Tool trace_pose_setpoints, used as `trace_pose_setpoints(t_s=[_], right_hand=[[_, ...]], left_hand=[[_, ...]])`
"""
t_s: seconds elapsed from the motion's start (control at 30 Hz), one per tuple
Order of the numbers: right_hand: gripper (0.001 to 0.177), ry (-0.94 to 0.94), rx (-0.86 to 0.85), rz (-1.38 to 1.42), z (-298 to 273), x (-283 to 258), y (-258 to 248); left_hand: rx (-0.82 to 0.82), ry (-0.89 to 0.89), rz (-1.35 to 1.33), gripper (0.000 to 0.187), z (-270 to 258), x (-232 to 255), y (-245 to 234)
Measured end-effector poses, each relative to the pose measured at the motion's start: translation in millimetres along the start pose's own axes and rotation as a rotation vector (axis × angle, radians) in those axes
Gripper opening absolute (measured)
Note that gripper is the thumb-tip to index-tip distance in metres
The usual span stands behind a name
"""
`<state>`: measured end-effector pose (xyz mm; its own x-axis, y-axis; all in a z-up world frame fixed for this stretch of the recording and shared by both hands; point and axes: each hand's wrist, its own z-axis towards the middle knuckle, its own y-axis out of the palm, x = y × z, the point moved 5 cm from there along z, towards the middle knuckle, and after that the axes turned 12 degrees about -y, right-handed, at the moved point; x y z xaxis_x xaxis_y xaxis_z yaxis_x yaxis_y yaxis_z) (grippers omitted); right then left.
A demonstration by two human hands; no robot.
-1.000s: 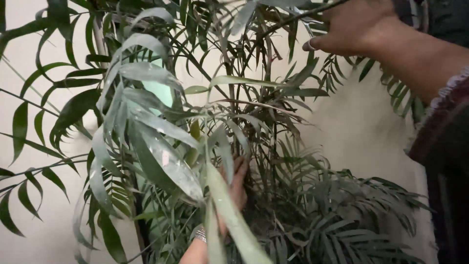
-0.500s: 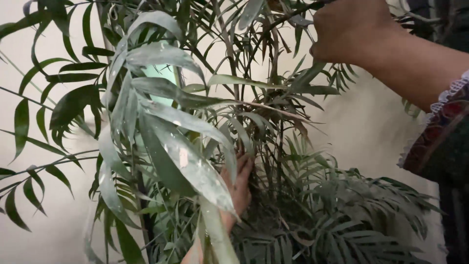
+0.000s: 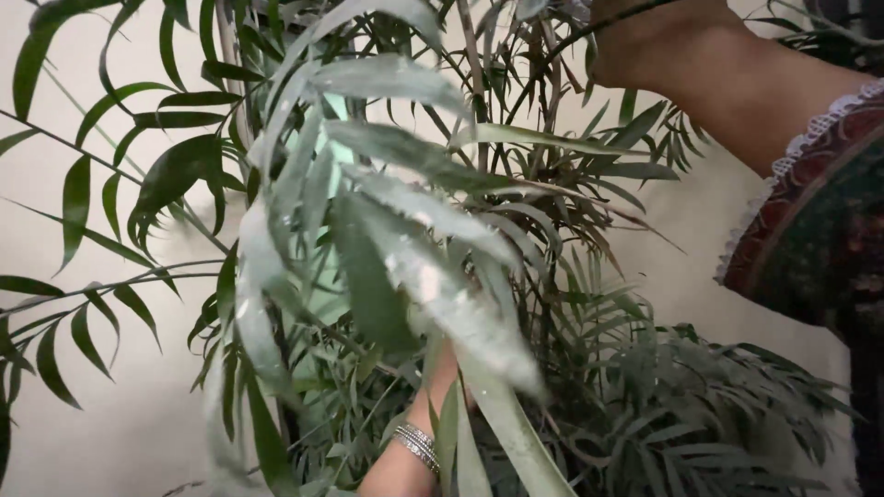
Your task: Pruning dry and dead leaves from a potted palm plant using a pair of scissors.
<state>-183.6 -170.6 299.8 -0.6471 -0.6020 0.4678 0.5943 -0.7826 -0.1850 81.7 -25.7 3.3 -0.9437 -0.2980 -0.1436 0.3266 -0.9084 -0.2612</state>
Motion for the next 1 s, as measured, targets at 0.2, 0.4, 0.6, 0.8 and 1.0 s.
trace_pose_setpoints(t_s=[0.2,0.4,0.6,0.8,1.0], right_hand=[[0.03,-0.021,0.038,-0.032,-15.8,15.8,9.0],[0.037,-0.01,-0.237,-0.169,-54.7,30.6,10.6],[0.056,-0.022,-0.365,-0.04,-78.2,25.1,11.5],[0.07,0.044,-0.308,0.404,-72.3,-3.0,4.6],[0.07,0.1,-0.354,0.36,-53.1,-28.1,4.4]], left_hand=[[-0.268,-0.645,-1.056,0.05,-12.1,-25.0,14.8],[-0.184,-0.442,-0.155,0.072,12.7,29.4,-40.8],[-0.198,-0.198,0.128,0.078,21.1,47.9,-56.4],[-0.149,-0.154,0.054,0.075,17.9,45.4,-54.3],[-0.32,-0.219,0.238,0.08,12.1,33.1,-25.8]])
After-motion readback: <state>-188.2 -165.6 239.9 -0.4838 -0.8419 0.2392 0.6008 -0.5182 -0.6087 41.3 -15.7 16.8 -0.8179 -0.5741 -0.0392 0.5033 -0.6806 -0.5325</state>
